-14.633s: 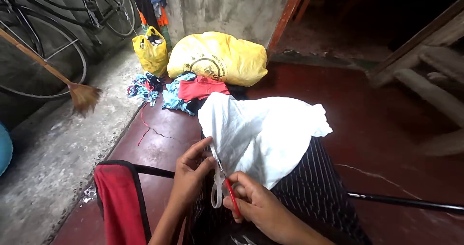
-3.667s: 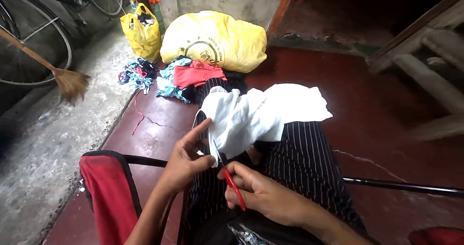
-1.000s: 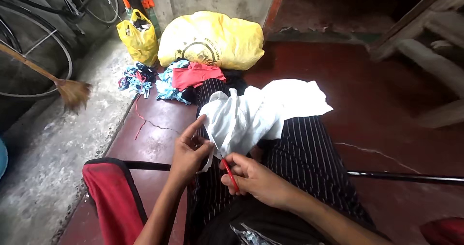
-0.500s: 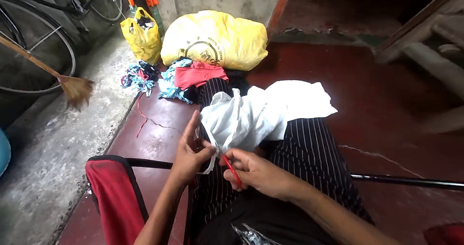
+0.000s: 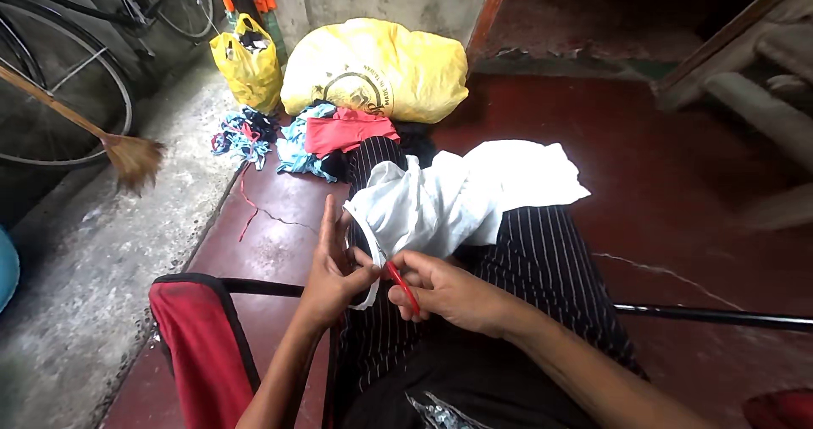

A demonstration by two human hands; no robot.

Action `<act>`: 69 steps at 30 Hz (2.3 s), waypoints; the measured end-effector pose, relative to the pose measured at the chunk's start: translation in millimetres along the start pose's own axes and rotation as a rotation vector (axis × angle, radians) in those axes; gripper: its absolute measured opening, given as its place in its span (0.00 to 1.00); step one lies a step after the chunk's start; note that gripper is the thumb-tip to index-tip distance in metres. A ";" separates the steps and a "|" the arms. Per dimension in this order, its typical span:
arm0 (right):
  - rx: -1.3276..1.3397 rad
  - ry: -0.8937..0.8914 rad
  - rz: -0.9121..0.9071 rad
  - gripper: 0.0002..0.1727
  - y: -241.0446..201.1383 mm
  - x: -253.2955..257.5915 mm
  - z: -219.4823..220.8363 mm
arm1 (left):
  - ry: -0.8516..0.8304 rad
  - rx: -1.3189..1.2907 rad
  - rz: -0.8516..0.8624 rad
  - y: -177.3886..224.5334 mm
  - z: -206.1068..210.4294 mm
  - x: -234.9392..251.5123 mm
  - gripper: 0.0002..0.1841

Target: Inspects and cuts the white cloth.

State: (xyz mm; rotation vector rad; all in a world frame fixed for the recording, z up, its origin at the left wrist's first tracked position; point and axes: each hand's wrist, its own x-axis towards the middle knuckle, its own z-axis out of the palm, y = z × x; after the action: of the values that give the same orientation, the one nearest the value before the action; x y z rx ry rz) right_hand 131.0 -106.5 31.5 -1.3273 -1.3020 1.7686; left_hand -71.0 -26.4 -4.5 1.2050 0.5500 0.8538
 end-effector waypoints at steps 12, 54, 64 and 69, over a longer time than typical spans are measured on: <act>-0.030 -0.022 0.022 0.16 -9.4 9.3 -8.2 | -0.034 0.039 -0.024 -0.2 0.0 -3.0 0.65; -0.057 -0.165 0.071 0.19 -37.8 25.1 -38.4 | -0.269 0.891 -0.087 53.5 -6.3 -17.7 0.16; -0.234 0.427 -0.148 0.22 -41.1 -52.6 -63.8 | -0.101 1.386 0.187 202.4 -122.0 110.8 0.10; -0.255 0.698 -0.308 0.29 -37.4 -81.6 -82.9 | 0.593 1.472 -0.081 244.5 -196.7 182.3 0.55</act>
State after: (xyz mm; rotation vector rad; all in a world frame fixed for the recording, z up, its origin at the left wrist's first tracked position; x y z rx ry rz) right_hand 232.6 -132.9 94.2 -1.5804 -1.2474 0.8276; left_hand -182.2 263.0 184.2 2.1925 1.8938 0.6685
